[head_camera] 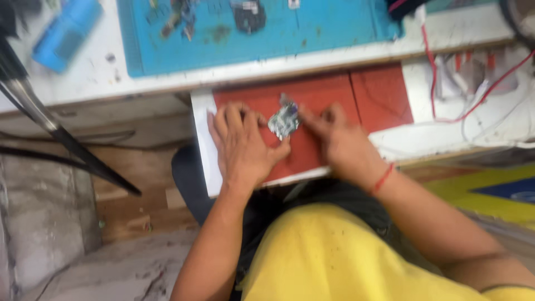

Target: The person cleans a small circuit board by scrubbing it with a toothbrush and then using a hot air gun to blow away debris. The person holds the board steady with one hand while performing the cleaning actions with the other.

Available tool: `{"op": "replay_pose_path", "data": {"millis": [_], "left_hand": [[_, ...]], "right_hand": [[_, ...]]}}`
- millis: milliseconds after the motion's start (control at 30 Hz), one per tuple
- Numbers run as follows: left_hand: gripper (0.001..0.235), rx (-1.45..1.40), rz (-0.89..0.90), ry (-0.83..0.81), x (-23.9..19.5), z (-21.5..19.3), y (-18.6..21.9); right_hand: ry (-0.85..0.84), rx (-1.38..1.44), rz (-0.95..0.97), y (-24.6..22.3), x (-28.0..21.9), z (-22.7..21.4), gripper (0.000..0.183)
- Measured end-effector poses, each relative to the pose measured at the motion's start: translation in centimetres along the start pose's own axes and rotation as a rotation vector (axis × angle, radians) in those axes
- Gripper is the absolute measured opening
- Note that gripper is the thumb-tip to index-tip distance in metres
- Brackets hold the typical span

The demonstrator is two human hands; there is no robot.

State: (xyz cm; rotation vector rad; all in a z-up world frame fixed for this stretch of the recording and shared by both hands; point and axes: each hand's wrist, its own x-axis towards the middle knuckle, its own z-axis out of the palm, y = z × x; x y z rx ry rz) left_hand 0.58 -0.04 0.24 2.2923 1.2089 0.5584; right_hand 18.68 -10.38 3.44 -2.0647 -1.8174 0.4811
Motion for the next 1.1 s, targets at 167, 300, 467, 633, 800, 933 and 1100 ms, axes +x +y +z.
{"op": "replay_pose_path", "data": {"millis": [167, 300, 467, 633, 800, 933, 1100], "left_hand": [[0.05, 0.03, 0.0, -0.005, 0.0, -0.2, 0.3], [0.053, 0.02, -0.023, 0.008, 0.1, -0.3, 0.5], [0.053, 0.0, 0.002, 0.041, -0.2, 0.1, 0.3], [0.042, -0.091, 0.058, 0.09, -0.7, 0.4, -0.4], [0.041, -0.099, 0.12, 0.111, -0.4, 0.4, -1.1], [0.041, -0.023, 0.151, 0.074, 0.0, 0.1, -1.5], [0.045, -0.09, 0.127, 0.099, 0.1, -0.2, -1.7]], "right_hand": [[-0.101, -0.056, 0.038, 0.2, 0.1, 0.2, 0.064], [-0.177, -0.042, -0.005, -0.4, -0.5, 0.2, 0.065], [-0.147, -0.017, -0.031, 0.3, -0.5, -0.3, 0.064], [-0.189, -0.117, 0.077, 1.1, -1.4, -1.0, 0.073], [-0.107, -0.138, 0.098, 1.6, -0.4, -0.5, 0.063], [-0.186, -0.056, -0.058, 1.4, 0.2, -0.4, 0.066], [-0.161, -0.023, 0.012, 1.3, 0.2, -1.0, 0.072]]}}
